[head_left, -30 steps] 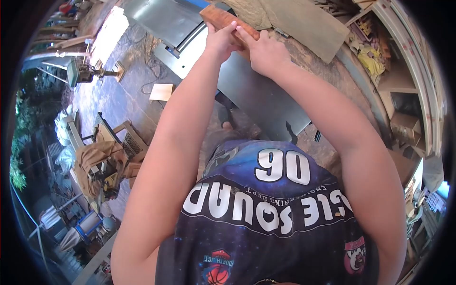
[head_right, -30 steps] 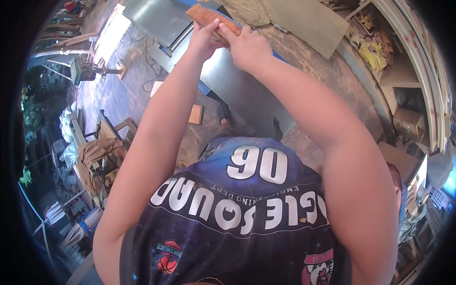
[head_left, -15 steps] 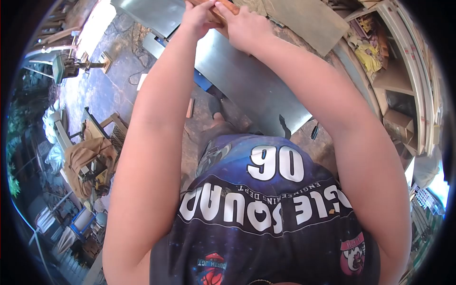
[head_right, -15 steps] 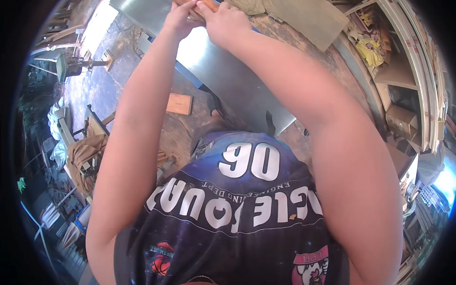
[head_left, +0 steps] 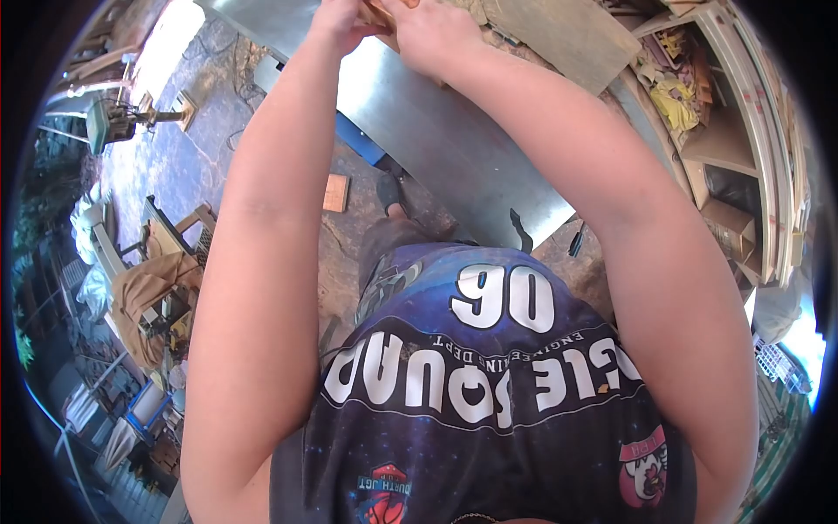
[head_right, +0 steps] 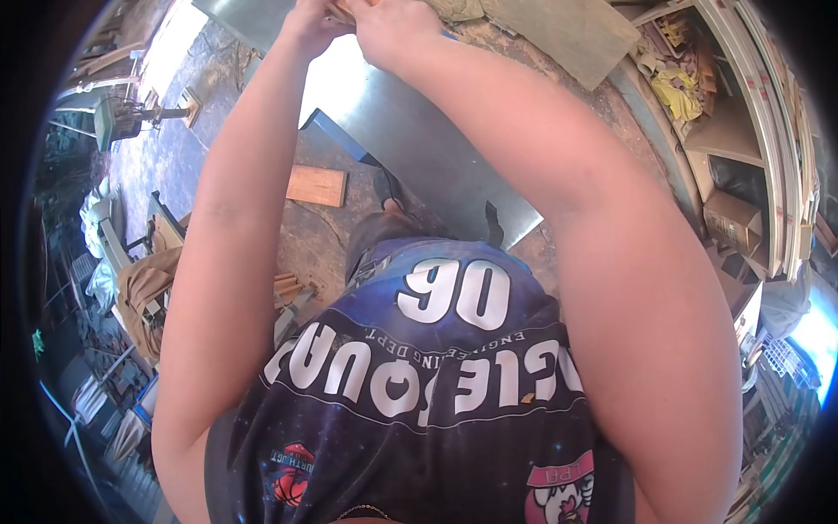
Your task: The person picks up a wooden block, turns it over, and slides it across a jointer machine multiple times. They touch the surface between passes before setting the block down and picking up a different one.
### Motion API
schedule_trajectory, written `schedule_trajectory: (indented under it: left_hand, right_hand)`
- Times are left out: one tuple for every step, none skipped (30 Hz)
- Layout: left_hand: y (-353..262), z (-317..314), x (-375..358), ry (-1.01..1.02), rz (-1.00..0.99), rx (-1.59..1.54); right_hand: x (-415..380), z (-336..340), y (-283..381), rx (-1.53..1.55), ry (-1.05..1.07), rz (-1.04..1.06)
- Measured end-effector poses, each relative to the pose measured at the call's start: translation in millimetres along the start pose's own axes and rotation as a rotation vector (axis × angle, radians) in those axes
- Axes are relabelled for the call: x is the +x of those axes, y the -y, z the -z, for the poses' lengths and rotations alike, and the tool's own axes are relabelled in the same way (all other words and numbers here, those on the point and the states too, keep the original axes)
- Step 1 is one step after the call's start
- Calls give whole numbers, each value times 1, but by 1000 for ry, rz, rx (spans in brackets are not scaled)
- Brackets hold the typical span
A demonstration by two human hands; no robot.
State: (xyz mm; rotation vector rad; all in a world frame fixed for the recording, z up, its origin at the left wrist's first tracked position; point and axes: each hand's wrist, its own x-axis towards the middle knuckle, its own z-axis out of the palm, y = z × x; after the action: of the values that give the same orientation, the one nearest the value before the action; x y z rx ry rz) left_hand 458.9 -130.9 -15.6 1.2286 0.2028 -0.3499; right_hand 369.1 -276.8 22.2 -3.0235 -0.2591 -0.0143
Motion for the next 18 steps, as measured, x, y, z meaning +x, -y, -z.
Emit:
schedule_trajectory:
  left_hand:
    - [-1, 2, 3, -19, 10, -6]
    - [-1, 4, 6, 1, -2, 6]
    - [-2, 7, 10, 21, -15, 18]
    - [-2, 10, 13, 40, -27, 30]
    - [-2, 14, 18, 54, -32, 33]
    - [-2, 17, 22, 68, -38, 36]
    - [-1, 20, 26, 81, -44, 38]
    - [-3, 20, 25, 86, -46, 26]
    - [-5, 20, 24, 91, -47, 14]
    - [-7, 19, 24, 97, -50, 3]
    - [-8, 19, 24, 113, -53, -27]
    - [-9, 18, 24, 129, -57, -57]
    - [-11, 18, 25, 145, -61, -86]
    - [-13, 19, 27, 121, -47, -64]
    - [-15, 20, 29, 96, -32, -42]
    - [-17, 21, 31, 72, -18, -19]
    - [-18, 23, 33, 77, -14, -19]
    - [-19, 26, 35, 81, -11, -19]
  right_hand:
    - [3, 0, 1, 3, 5, -5]
    - [5, 0, 2, 12, 1, 0]
    - [6, 1, 2, 22, -3, 5]
    - [8, 1, 3, 31, -6, 10]
    - [11, 2, 4, 37, 0, 11]
    - [13, 2, 4, 42, 6, 12]
    - [15, 3, 5, 47, 12, 14]
    - [17, 4, 6, 48, 20, 12]
    - [19, 4, 7, 49, 28, 11]
    - [22, 5, 9, 49, 35, 10]
    - [24, 3, 9, 44, 30, 9]
    - [27, 2, 10, 37, 25, 9]
    - [30, 1, 11, 31, 20, 8]
    - [32, 2, 12, 22, 24, 8]
    - [34, 3, 13, 12, 29, 7]
    - [37, 4, 15, 3, 34, 7]
    - [39, 4, 16, -1, 36, 7]
    - [41, 3, 17, -4, 38, 6]
